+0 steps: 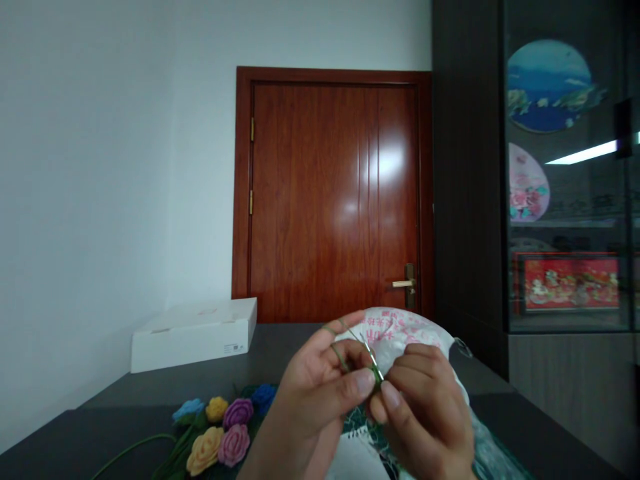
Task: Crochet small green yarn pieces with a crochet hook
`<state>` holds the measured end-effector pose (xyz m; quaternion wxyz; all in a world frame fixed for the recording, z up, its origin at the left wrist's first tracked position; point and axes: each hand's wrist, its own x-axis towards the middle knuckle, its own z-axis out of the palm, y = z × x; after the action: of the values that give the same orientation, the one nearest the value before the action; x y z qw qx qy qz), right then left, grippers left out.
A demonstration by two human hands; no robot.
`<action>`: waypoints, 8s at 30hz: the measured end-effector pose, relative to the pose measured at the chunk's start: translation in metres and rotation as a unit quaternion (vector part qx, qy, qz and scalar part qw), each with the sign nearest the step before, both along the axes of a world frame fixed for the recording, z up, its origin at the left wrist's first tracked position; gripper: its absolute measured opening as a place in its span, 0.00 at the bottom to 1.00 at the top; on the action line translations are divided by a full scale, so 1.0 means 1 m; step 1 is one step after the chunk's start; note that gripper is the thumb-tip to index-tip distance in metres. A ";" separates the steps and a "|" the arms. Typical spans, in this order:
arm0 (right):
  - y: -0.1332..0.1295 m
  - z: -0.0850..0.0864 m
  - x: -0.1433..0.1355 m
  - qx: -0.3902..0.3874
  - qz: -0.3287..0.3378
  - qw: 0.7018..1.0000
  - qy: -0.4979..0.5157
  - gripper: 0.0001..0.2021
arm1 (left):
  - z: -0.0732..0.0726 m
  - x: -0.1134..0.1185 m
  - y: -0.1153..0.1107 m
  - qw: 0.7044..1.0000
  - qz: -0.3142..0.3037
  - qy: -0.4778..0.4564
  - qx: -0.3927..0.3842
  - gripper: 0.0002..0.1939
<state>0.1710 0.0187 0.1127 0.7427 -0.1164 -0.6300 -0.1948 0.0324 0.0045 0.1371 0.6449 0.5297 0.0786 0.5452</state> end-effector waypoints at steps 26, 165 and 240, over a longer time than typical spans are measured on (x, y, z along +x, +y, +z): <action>0.003 0.009 -0.022 -0.101 0.279 0.952 0.078 0.04 | -0.001 -0.004 0.008 0.989 0.068 0.033 0.130 0.23; 0.005 0.012 -0.014 -0.130 0.288 0.947 0.067 0.06 | -0.007 -0.007 0.015 0.967 0.140 0.052 0.207 0.24; -0.024 0.008 0.008 0.011 -0.043 0.988 -0.145 0.12 | -0.004 -0.004 -0.006 0.988 0.094 -0.033 0.121 0.23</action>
<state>0.1792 -0.0048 0.1206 0.6359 -0.1061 -0.7231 -0.2480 0.0285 -0.0016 0.1330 0.5237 0.5762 0.0404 0.6262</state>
